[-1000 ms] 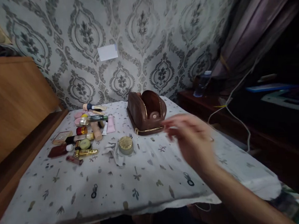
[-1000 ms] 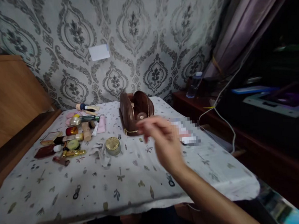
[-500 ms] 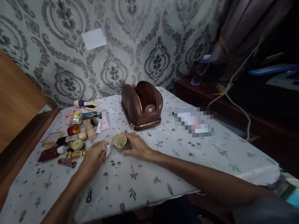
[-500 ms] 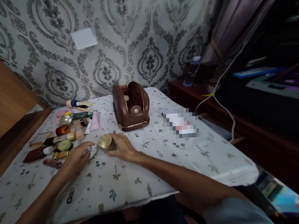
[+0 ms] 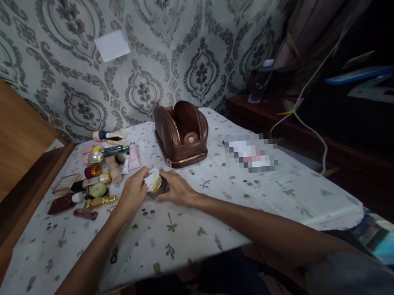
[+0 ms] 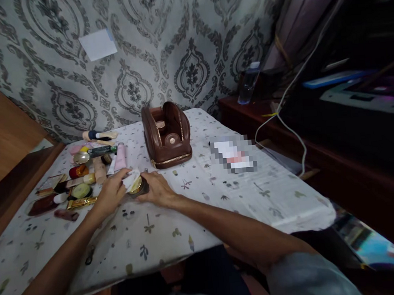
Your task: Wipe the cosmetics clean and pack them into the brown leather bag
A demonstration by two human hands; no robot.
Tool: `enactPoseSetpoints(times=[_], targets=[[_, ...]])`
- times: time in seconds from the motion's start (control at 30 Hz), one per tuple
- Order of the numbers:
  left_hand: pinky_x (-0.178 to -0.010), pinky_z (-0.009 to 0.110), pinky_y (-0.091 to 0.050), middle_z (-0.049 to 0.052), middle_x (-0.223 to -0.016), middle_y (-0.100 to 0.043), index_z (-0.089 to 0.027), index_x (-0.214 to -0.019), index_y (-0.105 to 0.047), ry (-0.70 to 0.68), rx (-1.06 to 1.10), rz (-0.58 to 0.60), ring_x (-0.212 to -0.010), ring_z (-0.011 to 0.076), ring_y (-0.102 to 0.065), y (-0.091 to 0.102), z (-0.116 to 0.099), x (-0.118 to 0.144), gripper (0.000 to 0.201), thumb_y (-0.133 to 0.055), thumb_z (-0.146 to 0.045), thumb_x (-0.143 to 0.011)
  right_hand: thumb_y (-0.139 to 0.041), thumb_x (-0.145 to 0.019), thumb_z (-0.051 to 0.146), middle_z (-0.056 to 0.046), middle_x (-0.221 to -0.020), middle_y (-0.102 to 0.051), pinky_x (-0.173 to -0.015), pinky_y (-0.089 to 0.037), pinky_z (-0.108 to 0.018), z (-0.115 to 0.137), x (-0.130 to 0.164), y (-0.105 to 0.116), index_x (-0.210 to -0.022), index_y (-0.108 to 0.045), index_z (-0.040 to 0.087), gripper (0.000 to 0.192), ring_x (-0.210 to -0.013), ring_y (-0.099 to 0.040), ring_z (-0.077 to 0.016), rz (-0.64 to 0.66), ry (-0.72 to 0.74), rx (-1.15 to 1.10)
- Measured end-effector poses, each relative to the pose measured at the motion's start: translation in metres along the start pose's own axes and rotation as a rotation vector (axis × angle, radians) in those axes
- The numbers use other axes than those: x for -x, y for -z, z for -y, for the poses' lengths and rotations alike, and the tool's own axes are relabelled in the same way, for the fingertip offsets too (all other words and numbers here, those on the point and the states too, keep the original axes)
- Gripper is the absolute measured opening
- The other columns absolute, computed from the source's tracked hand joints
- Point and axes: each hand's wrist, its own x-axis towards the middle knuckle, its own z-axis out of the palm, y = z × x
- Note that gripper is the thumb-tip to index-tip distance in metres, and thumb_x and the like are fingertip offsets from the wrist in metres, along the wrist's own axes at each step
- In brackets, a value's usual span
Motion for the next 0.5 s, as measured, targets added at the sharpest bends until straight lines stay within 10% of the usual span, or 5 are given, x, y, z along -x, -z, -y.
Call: enactPoseSetpoints(times=[0.33,0.5], targets=[[-0.072,0.029,-0.046,0.004,-0.091,-0.068,-0.014,-0.108,-0.058,0.127,0.216,-0.185,-0.078,0.0193,-0.059,-0.015,0.015,0.021,0.035,-0.039,-0.017,-0.078,-0.089,-0.059,0.03,-0.008,-0.103,-0.064,-0.086,-0.046,-0.038,-0.002,0.001,-0.003,-0.116,-0.062,0.015,0.065,-0.097,-0.057,-0.0244,-0.047,-0.017,-0.116],[-0.077,0.031,-0.049,0.006,-0.099,-0.068,-0.014,-0.118,-0.053,0.026,0.178,-0.239,-0.085,0.0202,-0.064,-0.019,0.007,0.027,0.034,-0.041,-0.019,-0.086,-0.087,-0.06,0.038,-0.003,-0.098,-0.066,-0.083,-0.049,-0.035,-0.003,0.003,-0.004,-0.108,-0.061,0.017,0.058,-0.09,-0.061,-0.02,-0.059,-0.034,-0.534]])
